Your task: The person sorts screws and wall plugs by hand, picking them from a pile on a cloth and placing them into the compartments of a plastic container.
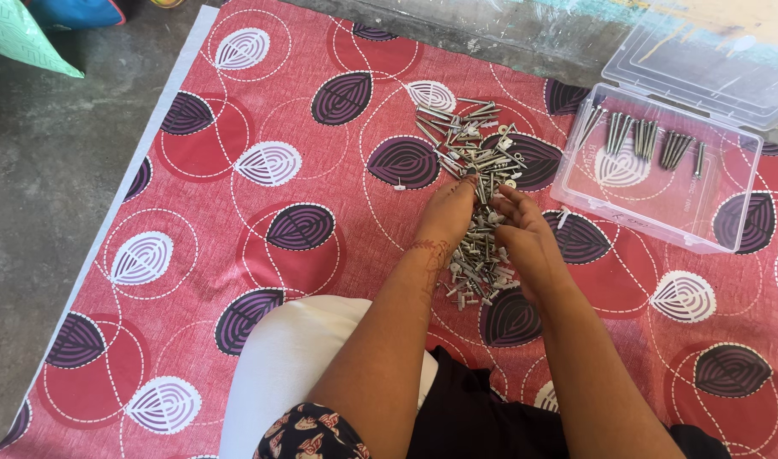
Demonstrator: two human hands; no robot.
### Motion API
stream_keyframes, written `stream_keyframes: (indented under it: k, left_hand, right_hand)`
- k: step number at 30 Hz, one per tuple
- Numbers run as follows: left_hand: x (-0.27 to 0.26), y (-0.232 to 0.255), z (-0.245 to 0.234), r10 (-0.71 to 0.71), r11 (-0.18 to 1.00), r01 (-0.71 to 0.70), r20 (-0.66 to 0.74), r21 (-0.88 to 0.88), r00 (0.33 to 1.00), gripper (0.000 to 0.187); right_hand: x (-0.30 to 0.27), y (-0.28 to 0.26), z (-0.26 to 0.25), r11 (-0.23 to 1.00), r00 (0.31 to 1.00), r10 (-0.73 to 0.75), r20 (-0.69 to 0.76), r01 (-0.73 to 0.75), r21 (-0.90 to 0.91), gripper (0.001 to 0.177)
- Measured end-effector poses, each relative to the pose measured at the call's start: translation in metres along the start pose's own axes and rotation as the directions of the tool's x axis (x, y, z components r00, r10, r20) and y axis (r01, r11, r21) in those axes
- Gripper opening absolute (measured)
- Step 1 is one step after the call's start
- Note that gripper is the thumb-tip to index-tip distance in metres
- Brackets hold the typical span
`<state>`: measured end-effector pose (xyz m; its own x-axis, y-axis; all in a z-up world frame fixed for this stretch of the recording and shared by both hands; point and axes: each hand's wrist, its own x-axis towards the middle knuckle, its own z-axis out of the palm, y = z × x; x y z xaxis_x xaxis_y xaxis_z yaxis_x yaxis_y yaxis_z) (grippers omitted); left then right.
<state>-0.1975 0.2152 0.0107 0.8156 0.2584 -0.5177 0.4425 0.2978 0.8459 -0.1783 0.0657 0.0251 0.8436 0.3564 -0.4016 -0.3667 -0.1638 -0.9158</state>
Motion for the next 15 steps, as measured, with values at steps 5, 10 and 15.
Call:
stream_keyframes:
  k: [5,10,15]
  left_hand:
    - [0.008,-0.005,0.001,0.011,0.999,-0.011,-0.017,-0.035,1.000,0.045]
    - [0.015,-0.007,0.004,0.066,0.968,-0.067,-0.011,-0.241,0.998,0.037]
    - [0.017,-0.004,0.001,0.139,0.901,-0.120,0.015,-0.417,0.990,0.041]
  right_hand:
    - [-0.007,-0.010,0.006,0.993,0.999,-0.050,0.022,0.047,0.110,0.078]
    - [-0.017,-0.032,0.005,0.969,0.995,-0.099,0.003,0.095,0.227,0.070]
    - [-0.014,-0.041,-0.001,0.940,0.980,-0.196,-0.034,0.198,0.278,0.069]
